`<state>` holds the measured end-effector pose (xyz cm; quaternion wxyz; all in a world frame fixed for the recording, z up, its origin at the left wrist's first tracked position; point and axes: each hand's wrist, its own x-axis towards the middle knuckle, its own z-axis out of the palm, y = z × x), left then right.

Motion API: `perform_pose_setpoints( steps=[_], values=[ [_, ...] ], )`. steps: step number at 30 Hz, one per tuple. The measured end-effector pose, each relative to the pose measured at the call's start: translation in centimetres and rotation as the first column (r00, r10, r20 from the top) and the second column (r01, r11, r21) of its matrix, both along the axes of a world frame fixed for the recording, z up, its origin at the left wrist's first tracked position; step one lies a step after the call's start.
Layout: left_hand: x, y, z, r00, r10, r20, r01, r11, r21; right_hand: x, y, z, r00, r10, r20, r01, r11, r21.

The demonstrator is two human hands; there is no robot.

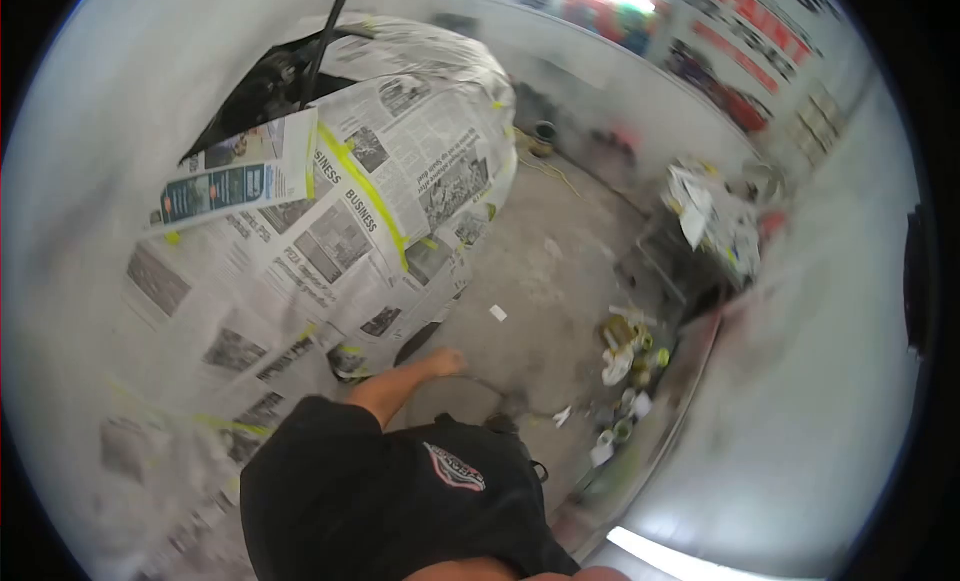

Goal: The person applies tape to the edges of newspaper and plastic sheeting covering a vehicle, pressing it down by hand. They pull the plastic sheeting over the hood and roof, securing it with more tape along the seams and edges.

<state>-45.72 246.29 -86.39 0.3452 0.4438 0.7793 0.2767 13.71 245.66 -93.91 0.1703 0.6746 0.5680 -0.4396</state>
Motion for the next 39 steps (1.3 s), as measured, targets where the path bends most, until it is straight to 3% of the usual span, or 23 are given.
perform_pose_setpoints(
  steps=[4,7,9,11,12,14,15,16,18,20,21,22,23,24,25,26,29,32,34,36,37,38,39],
  values=[
    [-1.3,5.9,-2.0,0.986,0.151,0.072,-0.138,0.977,-0.165,-4.8,21.5,2.3,0.989,-0.005,-0.146,0.018,0.995,0.093],
    [-0.3,6.3,-8.6,0.979,-0.001,-0.204,-0.033,0.987,-0.160,-9.9,39.9,5.5,0.957,-0.040,-0.286,0.102,0.973,0.206],
    [1.2,6.0,-8.7,0.991,0.108,-0.075,-0.120,0.977,-0.174,-14.7,53.2,6.6,0.902,-0.029,-0.432,0.170,0.941,0.292],
    [3.1,7.3,-4.0,0.917,0.396,-0.041,-0.390,0.872,-0.297,-20.4,63.8,10.1,0.822,0.046,-0.568,0.178,0.926,0.334],
    [3.0,7.9,-4.6,0.920,0.385,-0.071,-0.377,0.825,-0.421,-23.3,67.3,12.9,0.829,0.163,-0.535,0.119,0.883,0.454],
    [2.5,8.4,-10.9,0.938,0.327,-0.117,-0.321,0.688,-0.651,-26.9,74.5,13.3,0.773,0.128,-0.621,0.215,0.868,0.447],
    [1.9,10.5,-12.6,0.941,0.306,-0.143,-0.333,0.774,-0.539,-27.7,77.5,13.0,0.783,0.170,-0.599,0.199,0.843,0.500],
    [1.1,12.5,-12.2,0.956,0.279,-0.088,-0.279,0.780,-0.560,-28.5,80.7,12.9,0.791,0.215,-0.573,0.181,0.812,0.554],
    [-2.0,19.1,-10.7,0.973,0.229,-0.033,-0.213,0.828,-0.519,-30.5,83.3,12.6,0.800,0.286,-0.527,0.128,0.777,0.616],
    [-5.7,26.0,-8.2,0.977,0.211,-0.037,-0.209,0.898,-0.386,-28.7,86.5,10.5,0.883,0.381,-0.274,-0.124,0.752,0.648],
    [-7.2,29.5,-4.3,0.958,0.286,-0.028,-0.282,0.921,-0.270,-27.8,87.7,10.2,0.909,0.375,-0.183,-0.194,0.769,0.609],
    [-8.1,32.7,-5.6,0.877,0.477,0.054,-0.479,0.876,0.048,-27.0,88.9,10.1,0.922,0.377,-0.089,-0.266,0.784,0.561],
    [-10.6,36.3,-8.2,0.879,0.459,0.131,-0.451,0.888,-0.085,-26.8,88.7,10.3,0.927,0.374,-0.023,-0.309,0.799,0.515],
    [-11.8,38.6,-5.1,0.886,0.434,0.161,-0.447,0.893,0.054,-27.3,88.3,10.7,0.930,0.366,0.002,-0.322,0.814,0.483],
    [-12.8,40.5,-2.0,0.838,0.493,0.233,-0.507,0.862,0.001,-27.7,87.9,11.0,0.931,0.366,0.013,-0.330,0.824,0.461],
    [-13.7,42.2,5.8,0.779,0.552,0.297,-0.564,0.824,-0.054,-28.6,87.8,11.0,0.928,0.372,0.014,-0.338,0.826,0.451],
    [-15.1,45.5,0.9,0.791,0.517,0.327,-0.607,0.732,0.309,-31.2,88.7,10.4,0.913,0.408,-0.015,-0.358,0.817,0.451],
    [-14.6,43.8,2.4,0.741,0.637,0.213,-0.659,0.750,0.050,-33.3,90.6,10.8,0.887,0.459,-0.047,-0.388,0.798,0.461],
    [-12.1,41.2,-1.0,0.680,0.701,0.214,-0.716,0.698,-0.010,-34.5,92.4,10.5,0.864,0.499,-0.066,-0.415,0.779,0.471],
    [-7.7,36.9,-7.5,0.816,0.502,-0.287,-0.534,0.844,-0.042,-35.5,94.9,10.1,0.837,0.542,-0.082,-0.443,0.757,0.481],
    [-4.8,35.6,-7.7,0.736,0.674,-0.066,-0.666,0.738,0.113,-35.8,96.1,10.4,0.825,0.559,-0.084,-0.455,0.744,0.489],
    [-2.4,35.5,-4.9,0.769,0.633,-0.088,-0.637,0.745,-0.200,-35.9,97.7,10.1,0.815,0.573,-0.083,-0.464,0.732,0.498],
    [-0.3,36.0,-1.6,0.758,0.651,-0.046,-0.613,0.685,-0.394,-36.2,99.2,10.0,0.804,0.589,-0.084,-0.473,0.719,0.509]
  ],
)
